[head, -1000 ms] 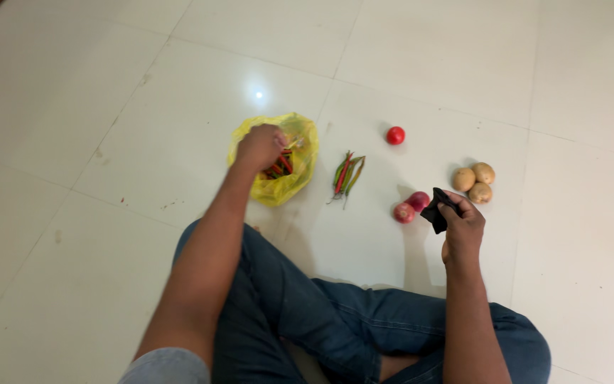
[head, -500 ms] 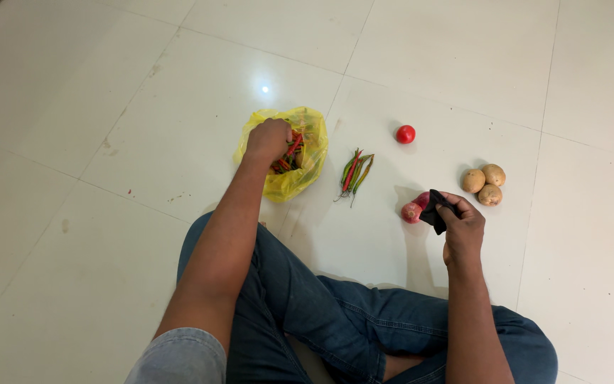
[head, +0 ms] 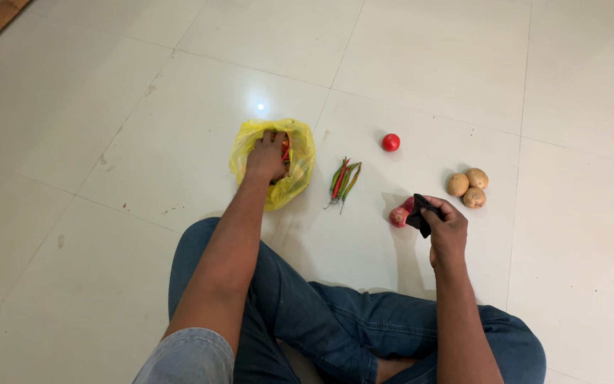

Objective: The person sits on the floor and peels an onion using a small knife, then handles a bunch of green chilies. The peeled onion is placed into a yellow plastic bag containing other vegetables.

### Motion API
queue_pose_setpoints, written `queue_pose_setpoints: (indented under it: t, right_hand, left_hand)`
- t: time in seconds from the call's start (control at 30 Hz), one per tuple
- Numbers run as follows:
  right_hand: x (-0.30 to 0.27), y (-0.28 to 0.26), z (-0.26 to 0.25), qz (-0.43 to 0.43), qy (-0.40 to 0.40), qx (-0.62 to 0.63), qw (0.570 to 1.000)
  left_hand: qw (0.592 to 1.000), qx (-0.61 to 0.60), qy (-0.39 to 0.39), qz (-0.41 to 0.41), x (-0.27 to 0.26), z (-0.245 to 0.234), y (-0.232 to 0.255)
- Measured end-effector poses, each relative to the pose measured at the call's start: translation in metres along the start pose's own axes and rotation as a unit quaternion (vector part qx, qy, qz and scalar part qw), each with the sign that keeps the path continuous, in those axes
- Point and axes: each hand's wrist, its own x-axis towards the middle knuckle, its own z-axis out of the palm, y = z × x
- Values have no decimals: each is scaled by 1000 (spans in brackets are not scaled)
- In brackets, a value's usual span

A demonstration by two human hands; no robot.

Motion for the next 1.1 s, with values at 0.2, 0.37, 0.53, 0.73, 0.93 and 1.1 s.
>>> queue_pose_setpoints:
  t: [0.2,0.37,0.53,0.73,0.93,1.1]
  right_hand:
    - [1,-3,5,-2,-4,-1,1000]
    - [0,-2,4,-1,3,-17,1000]
    - [-1,-5,4,-1,4,-17,1000]
    - [-2,-9,5,-7,0,-11,1000]
    - [-3,-11,6,5,3,-3,1000]
    - [-4,-14,9,5,3,-10,1000]
  left_hand:
    - [996,79,-25,-29,2,-2,5]
    - [996,78,-13,-29,6,10,-3]
    - [990,109,-78,-49,16,6,-14]
    - [999,22,1,-41,2,-30,-30]
    - [998,13,52,18,-9,-42,-28]
    - [999,12,-9,-33,-13,-43,-21]
